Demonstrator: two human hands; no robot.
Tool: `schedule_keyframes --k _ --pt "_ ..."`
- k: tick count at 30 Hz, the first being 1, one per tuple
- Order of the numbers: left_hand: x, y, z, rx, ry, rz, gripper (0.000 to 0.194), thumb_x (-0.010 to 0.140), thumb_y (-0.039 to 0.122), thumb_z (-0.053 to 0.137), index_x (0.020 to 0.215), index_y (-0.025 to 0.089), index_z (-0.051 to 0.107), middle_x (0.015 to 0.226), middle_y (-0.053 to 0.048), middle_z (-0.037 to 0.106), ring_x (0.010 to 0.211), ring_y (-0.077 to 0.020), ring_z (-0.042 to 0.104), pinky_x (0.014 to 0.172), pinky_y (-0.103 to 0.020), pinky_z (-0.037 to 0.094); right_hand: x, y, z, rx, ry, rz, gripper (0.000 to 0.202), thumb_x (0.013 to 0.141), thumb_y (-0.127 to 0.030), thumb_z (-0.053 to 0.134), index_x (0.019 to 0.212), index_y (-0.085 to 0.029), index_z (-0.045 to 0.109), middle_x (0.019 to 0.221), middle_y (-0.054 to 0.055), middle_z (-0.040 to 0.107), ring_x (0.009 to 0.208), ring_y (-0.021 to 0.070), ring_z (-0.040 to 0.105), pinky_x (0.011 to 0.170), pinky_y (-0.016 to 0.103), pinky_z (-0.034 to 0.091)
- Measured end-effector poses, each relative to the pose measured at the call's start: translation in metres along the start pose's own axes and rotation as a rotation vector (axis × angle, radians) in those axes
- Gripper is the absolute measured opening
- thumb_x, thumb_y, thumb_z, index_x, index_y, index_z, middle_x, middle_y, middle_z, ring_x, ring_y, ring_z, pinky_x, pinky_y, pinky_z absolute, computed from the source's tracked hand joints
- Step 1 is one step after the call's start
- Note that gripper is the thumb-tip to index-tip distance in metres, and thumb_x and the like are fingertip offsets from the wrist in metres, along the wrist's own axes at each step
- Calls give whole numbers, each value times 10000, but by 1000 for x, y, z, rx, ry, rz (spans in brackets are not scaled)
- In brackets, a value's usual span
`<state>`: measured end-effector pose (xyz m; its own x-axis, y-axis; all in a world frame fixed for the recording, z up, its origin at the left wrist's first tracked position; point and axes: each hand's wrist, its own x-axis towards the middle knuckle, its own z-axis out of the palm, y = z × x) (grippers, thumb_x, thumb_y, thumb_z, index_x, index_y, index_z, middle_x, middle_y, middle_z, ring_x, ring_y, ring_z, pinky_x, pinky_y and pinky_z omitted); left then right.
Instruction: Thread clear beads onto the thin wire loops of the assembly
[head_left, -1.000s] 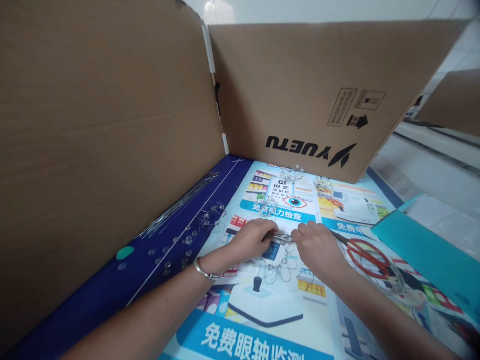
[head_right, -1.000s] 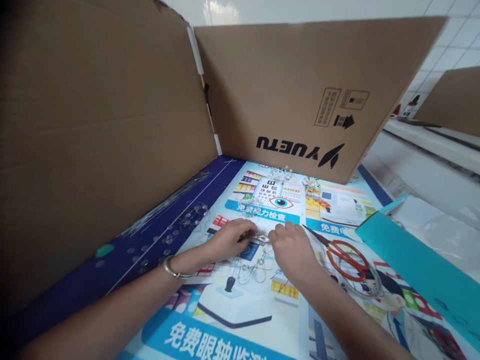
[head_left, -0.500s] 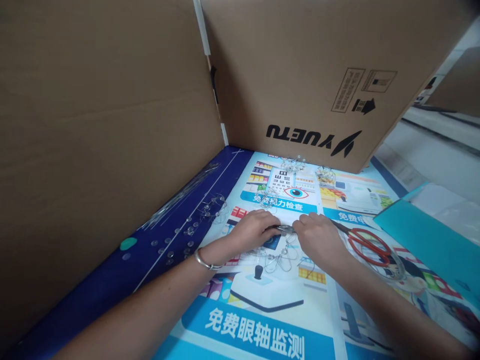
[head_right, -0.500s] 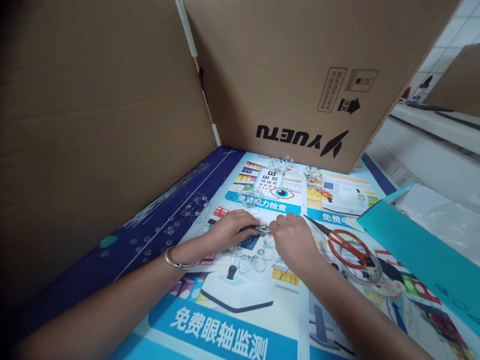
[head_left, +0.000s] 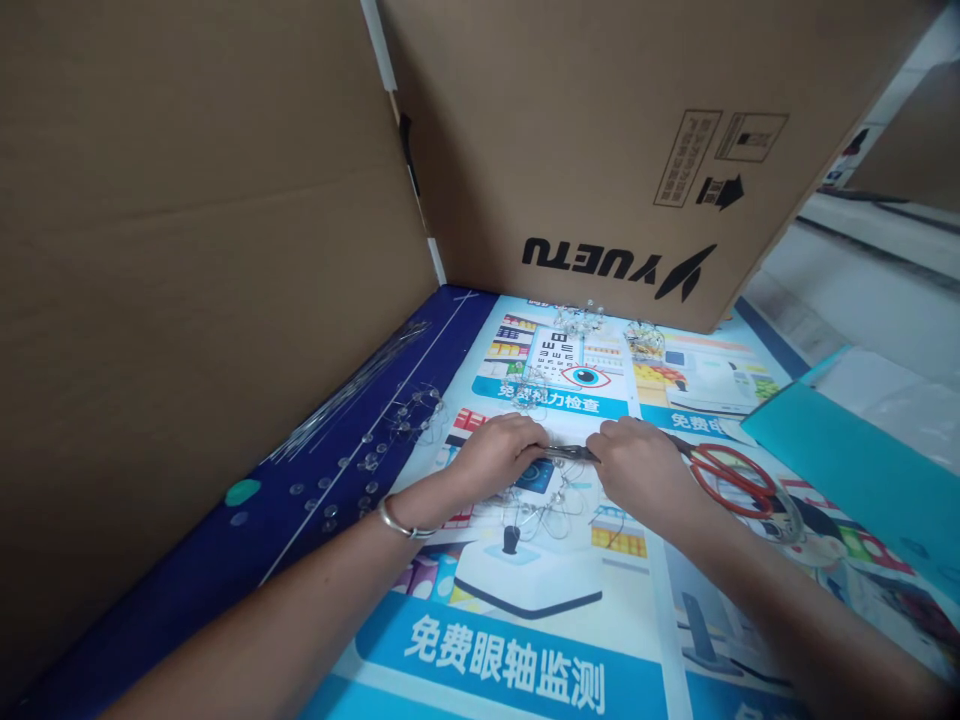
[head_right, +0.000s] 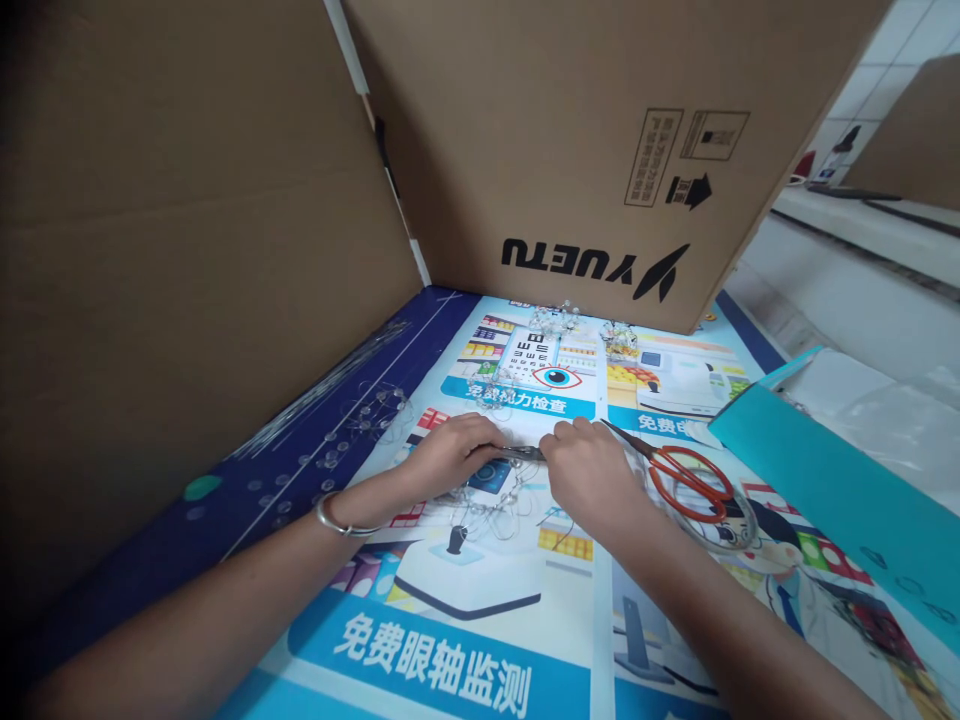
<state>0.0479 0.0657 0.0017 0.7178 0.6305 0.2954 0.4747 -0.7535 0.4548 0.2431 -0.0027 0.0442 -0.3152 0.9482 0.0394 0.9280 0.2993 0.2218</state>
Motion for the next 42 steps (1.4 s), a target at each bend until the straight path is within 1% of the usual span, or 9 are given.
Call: schedule_keyframes --k 4,8,16,23,28,30,34,38,42 --pt "1 0 1 -16 18 -6 120 834 174 502 831 191 621 820 -26 629 831 -175 552 776 -288 412 -1 6 0 -12 -38 -1 139 737 -95 493 760 -186 596 761 46 591 749 177 494 616 285 246" --pt "1 1 0 -42 15 0 124 834 178 507 825 200 629 798 -17 630 812 -167 555 772 -286 409 -1 7 -1 -22 -4 -2 135 736 -89 499 742 -189 590 734 38 586 714 171 488 591 287 231" --pt "1 1 1 -42 3 -28 85 791 168 561 838 195 627 816 -27 629 837 -183 545 764 -293 406 -5 -2 -6 -87 78 -21 167 772 -68 472 780 -184 592 754 52 587 741 196 493 618 307 249" --pt "2 1 3 -46 14 -19 78 780 137 558 762 189 612 770 -11 617 783 -162 550 712 -263 409 -5 -8 -5 -27 35 40 157 777 -93 468 748 -192 587 717 45 582 687 185 502 575 307 249" --pt "2 1 5 -53 25 -38 71 766 132 570 745 185 613 750 -13 622 777 -166 556 719 -263 410 -8 -17 -12 -73 67 51 159 764 -69 471 781 -177 586 739 61 581 719 201 509 607 312 274" --pt "2 2 5 -64 38 -65 60 755 138 583 773 189 610 756 -11 621 776 -165 558 710 -258 412 -9 -20 -13 -83 74 51 157 747 -61 484 792 -174 584 751 64 582 730 209 510 613 315 282" --pt "0 3 7 -86 56 -159 179 726 152 610 891 209 569 768 6 610 717 -153 558 643 -239 416 -9 -23 -10 -51 70 68 156 738 -61 490 777 -184 579 746 59 580 717 207 512 587 309 281" --pt "0 5 7 -54 55 -155 142 724 147 600 841 204 544 759 7 595 718 -154 551 632 -233 407 -8 -22 -6 -39 69 88 166 744 -60 477 780 -184 582 739 58 581 712 202 518 573 304 278" --pt "1 8 7 -20 59 -150 129 736 143 580 839 206 534 751 5 586 719 -156 544 617 -228 395 -6 -23 -3 -11 24 117 167 747 -62 472 790 -179 584 742 57 588 700 185 526 542 285 263"
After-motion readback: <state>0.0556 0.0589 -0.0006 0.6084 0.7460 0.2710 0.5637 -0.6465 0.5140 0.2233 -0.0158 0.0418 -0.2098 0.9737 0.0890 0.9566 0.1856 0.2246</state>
